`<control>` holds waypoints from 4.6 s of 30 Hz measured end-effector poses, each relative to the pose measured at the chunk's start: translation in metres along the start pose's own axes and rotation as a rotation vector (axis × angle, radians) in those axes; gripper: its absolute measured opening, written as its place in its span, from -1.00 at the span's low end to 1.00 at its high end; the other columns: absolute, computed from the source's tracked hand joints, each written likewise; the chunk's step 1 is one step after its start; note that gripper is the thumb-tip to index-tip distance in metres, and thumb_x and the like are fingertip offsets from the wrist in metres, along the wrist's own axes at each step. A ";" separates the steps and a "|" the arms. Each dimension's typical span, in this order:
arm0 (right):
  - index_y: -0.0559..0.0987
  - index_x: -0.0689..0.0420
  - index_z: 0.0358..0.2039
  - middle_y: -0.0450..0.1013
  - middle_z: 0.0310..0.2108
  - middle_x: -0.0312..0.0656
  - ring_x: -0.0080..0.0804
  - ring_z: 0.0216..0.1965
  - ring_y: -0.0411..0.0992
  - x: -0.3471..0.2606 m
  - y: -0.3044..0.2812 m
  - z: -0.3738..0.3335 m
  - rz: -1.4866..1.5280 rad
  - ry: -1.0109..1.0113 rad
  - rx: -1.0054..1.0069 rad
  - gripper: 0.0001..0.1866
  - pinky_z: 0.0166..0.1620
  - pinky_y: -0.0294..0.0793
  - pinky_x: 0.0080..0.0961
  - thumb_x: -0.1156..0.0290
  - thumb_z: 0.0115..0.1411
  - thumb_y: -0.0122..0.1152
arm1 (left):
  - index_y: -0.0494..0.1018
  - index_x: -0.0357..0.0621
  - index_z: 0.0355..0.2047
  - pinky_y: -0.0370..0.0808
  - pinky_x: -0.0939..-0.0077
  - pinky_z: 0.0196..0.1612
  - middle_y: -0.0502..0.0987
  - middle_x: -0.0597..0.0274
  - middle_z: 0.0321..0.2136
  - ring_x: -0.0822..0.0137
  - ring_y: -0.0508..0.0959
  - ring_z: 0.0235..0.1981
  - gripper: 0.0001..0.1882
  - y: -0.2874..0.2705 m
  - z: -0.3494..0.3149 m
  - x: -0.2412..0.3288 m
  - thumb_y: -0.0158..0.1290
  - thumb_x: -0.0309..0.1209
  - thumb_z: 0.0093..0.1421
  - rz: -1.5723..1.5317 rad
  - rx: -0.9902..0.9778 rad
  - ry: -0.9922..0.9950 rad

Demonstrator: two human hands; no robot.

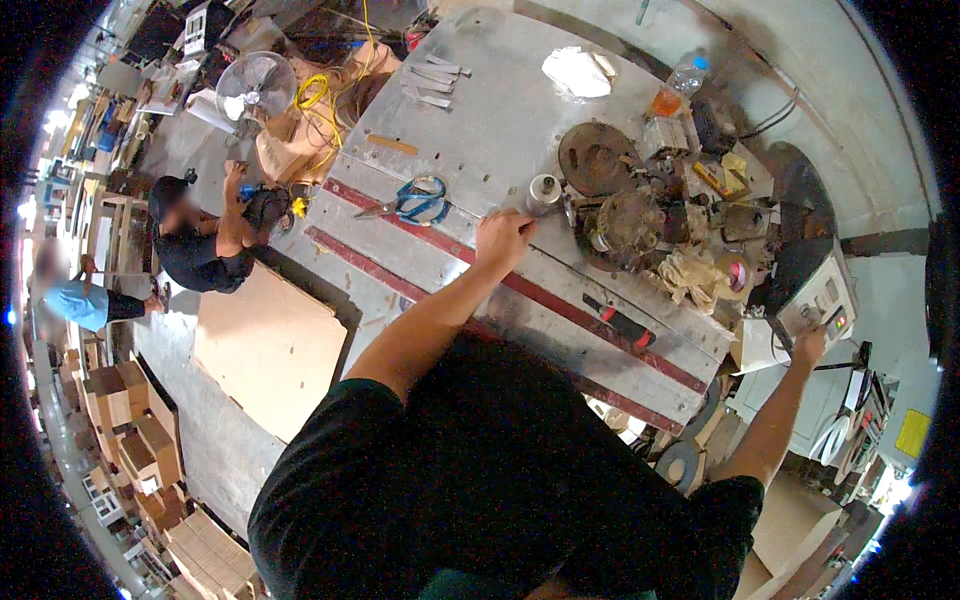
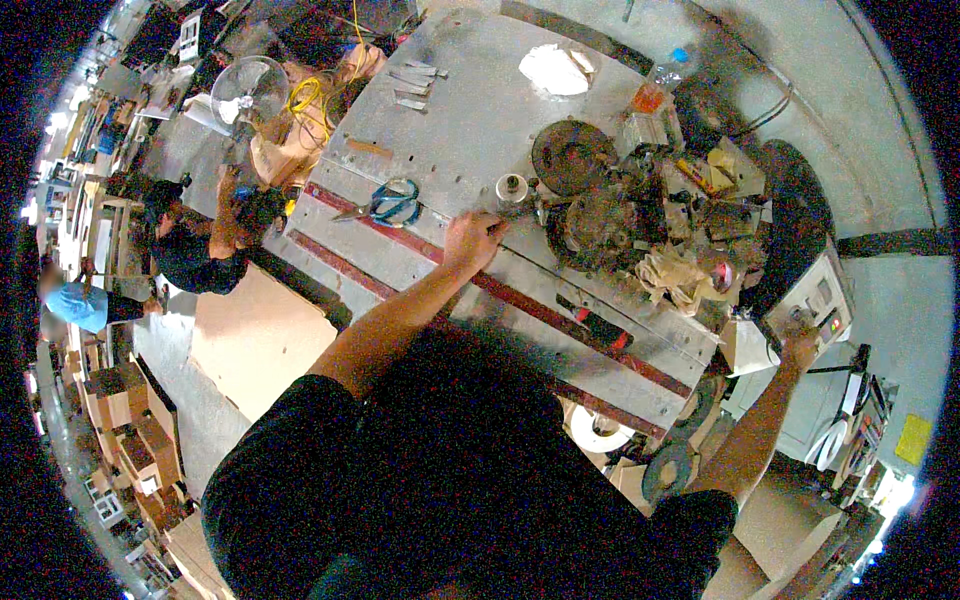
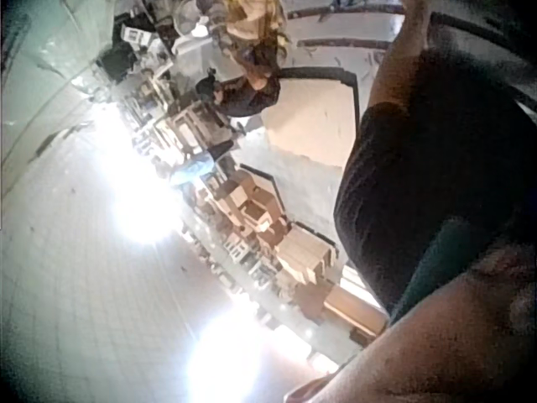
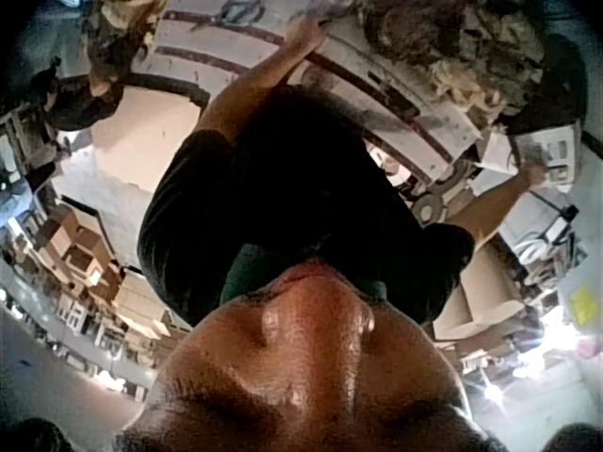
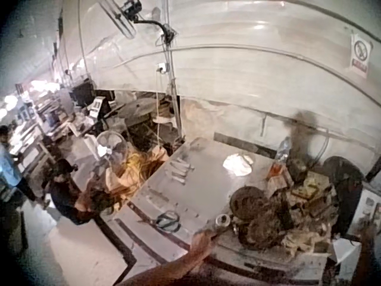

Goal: The person uses scissors to trim thin strips of wood veneer on a metal workbench, aligning them and cutting them to size.

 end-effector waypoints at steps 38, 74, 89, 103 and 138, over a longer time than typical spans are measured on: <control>0.44 0.15 0.01 0.47 -0.04 0.19 0.25 -0.05 0.46 -0.060 -0.043 -0.014 0.033 0.092 -0.185 -0.57 -0.01 0.44 0.09 0.13 0.37 -0.23 | 0.57 -0.04 -0.47 0.54 0.24 -0.26 0.57 0.23 -0.46 0.12 0.59 -0.35 -0.88 -0.069 -0.014 -0.014 0.19 -0.34 -0.04 0.212 0.108 0.258; 0.40 0.18 -0.34 0.34 -0.74 -0.09 -0.37 -0.82 0.28 0.011 0.052 0.007 1.012 0.587 -0.363 -0.66 -0.78 0.22 -0.43 0.12 0.28 -0.08 | 0.57 0.05 -0.40 0.55 0.20 -0.27 0.57 0.31 -0.41 0.15 0.58 -0.36 -0.88 -0.156 -0.077 -0.113 0.14 -0.29 0.03 0.374 0.152 0.057; 0.54 0.07 -0.49 0.32 -0.68 -0.34 -0.60 -0.71 0.16 -0.143 -0.002 -0.142 1.549 0.601 0.184 -0.77 -0.64 0.08 -0.62 0.26 0.23 0.05 | 0.55 -0.01 -0.39 0.53 0.18 -0.27 0.56 0.26 -0.40 0.08 0.56 -0.33 -0.89 -0.187 -0.105 -0.148 0.12 -0.33 0.07 0.374 0.140 0.012; 0.54 0.17 -0.35 0.41 -0.49 -0.30 -0.57 -0.47 0.34 -0.385 -0.040 -0.368 1.377 0.153 -0.147 -0.78 -0.46 0.32 -0.53 0.28 0.32 0.14 | 0.57 -0.04 -0.40 0.54 0.20 -0.25 0.59 0.21 -0.38 0.08 0.59 -0.29 -0.91 -0.215 -0.117 -0.176 0.14 -0.35 0.09 0.349 0.058 0.047; 0.48 0.24 -0.07 0.57 -0.32 -0.11 -0.38 -0.41 0.56 -0.647 -0.111 -0.508 1.404 -0.032 -1.565 -0.73 -0.37 0.57 -0.51 0.45 0.33 -0.14 | 0.65 -0.18 -0.31 0.47 0.43 -0.29 0.66 0.18 -0.38 0.38 0.61 -0.32 -0.81 -0.304 -0.232 -0.269 0.28 -0.34 0.12 -0.171 -0.326 -0.336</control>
Point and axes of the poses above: each hand's wrist, its own z-axis towards the middle knuckle, its own y-axis out of the palm, x = y × z, the point moved 8 cm from there along z, towards the middle knuckle
